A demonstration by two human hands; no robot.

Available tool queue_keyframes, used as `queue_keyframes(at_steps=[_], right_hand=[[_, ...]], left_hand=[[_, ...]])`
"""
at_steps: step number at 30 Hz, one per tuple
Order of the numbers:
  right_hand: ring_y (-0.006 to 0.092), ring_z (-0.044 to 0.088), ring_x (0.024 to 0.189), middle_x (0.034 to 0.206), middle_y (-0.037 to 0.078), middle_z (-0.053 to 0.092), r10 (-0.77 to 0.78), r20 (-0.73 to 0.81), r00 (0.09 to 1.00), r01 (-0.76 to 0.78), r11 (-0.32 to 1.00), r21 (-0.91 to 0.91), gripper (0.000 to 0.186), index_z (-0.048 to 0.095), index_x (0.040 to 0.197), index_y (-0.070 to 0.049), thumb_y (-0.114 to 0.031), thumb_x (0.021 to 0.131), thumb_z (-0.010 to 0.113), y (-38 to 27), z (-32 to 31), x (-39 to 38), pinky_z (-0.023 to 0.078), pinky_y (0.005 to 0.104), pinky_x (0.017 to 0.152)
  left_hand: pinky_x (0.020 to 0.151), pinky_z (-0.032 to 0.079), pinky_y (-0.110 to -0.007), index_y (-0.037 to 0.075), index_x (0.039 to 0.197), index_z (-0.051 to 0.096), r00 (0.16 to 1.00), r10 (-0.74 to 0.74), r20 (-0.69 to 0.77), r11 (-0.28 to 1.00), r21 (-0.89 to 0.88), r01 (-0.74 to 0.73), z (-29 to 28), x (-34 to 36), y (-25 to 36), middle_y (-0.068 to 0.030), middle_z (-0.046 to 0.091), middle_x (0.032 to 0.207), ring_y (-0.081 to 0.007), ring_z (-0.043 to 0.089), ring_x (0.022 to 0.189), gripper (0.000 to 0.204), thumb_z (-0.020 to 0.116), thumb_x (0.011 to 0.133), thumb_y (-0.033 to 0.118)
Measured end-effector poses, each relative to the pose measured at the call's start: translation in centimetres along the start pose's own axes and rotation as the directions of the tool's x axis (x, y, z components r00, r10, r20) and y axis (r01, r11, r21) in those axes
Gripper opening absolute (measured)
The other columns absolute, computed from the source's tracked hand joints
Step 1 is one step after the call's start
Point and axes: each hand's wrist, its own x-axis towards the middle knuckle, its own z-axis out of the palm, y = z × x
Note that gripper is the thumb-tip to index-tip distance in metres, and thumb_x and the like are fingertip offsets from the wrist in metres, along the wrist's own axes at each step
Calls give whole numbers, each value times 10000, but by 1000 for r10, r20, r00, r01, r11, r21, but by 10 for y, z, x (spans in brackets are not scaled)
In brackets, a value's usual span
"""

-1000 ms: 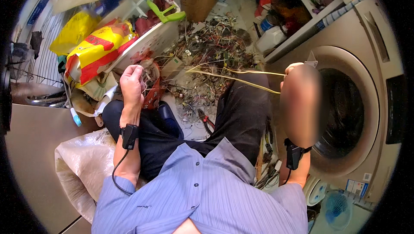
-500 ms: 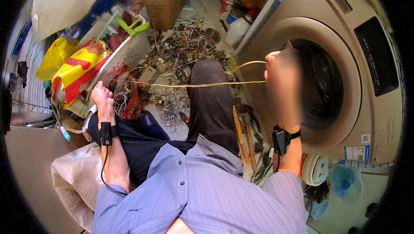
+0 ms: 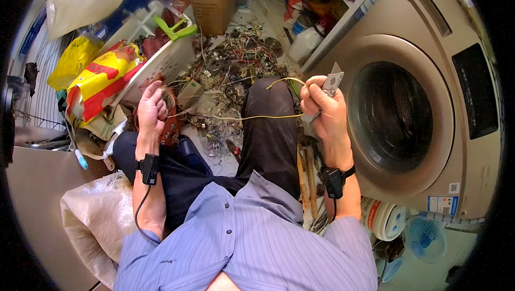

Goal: Stripping insulation from electrical wires and applying electrical tape to secure connections.

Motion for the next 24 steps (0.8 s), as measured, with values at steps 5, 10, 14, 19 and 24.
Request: queue_keyframes(at_steps=[5, 10, 14, 19, 24], right_hand=[[87, 472, 576, 885, 135, 684, -25, -1, 1000, 25, 997, -74, 117, 651, 1066, -4, -83, 981, 639, 22, 23, 6, 384, 247, 538], [102, 575, 642, 882, 133, 725, -43, -7, 999, 38, 943, -331, 130, 663, 1059, 27, 23, 930, 647, 52, 66, 4, 443, 239, 576], [153, 710, 846, 883, 91, 737, -212, 78, 974, 210, 729, -652, 116, 659, 1035, 41, 43, 922, 681, 83, 98, -2, 553, 273, 770], [249, 727, 805, 893, 148, 728, -348, 335, 876, 468, 440, -767, 153, 675, 1034, 9, 19, 886, 710, 108, 111, 2, 564, 322, 719], [332, 713, 786, 879, 166, 708, -383, 511, 769, 600, 161, -783, 333, 677, 1042, 2, 104, 727, 639, 119, 119, 6, 569, 390, 687]], left_hand=[[411, 231, -214, 28, 1104, 701, 882, -243, 404, 967, 175, 186, 27, -22, -11, 106, 436, 633, -9, 316, 473, 181, 651, 977, 146], [469, 276, -195, 16, 1084, 706, 718, -397, 572, 917, 207, 342, 68, -55, -22, 86, 488, 669, -19, 375, 526, 222, 708, 957, 198], [485, 314, -182, 9, 1084, 711, 715, -384, 584, 919, 168, 357, 82, -67, -20, 65, 536, 706, -13, 427, 551, 227, 705, 968, 205], [483, 335, -178, 20, 1067, 718, 770, -341, 539, 911, -14, 413, 67, -61, -15, 46, 578, 714, -17, 450, 540, 212, 708, 969, 208], [473, 327, -184, 28, 1020, 726, 822, -302, 483, 925, -61, 376, 57, -60, -16, 8, 647, 735, -28, 456, 527, 171, 672, 988, 187]])
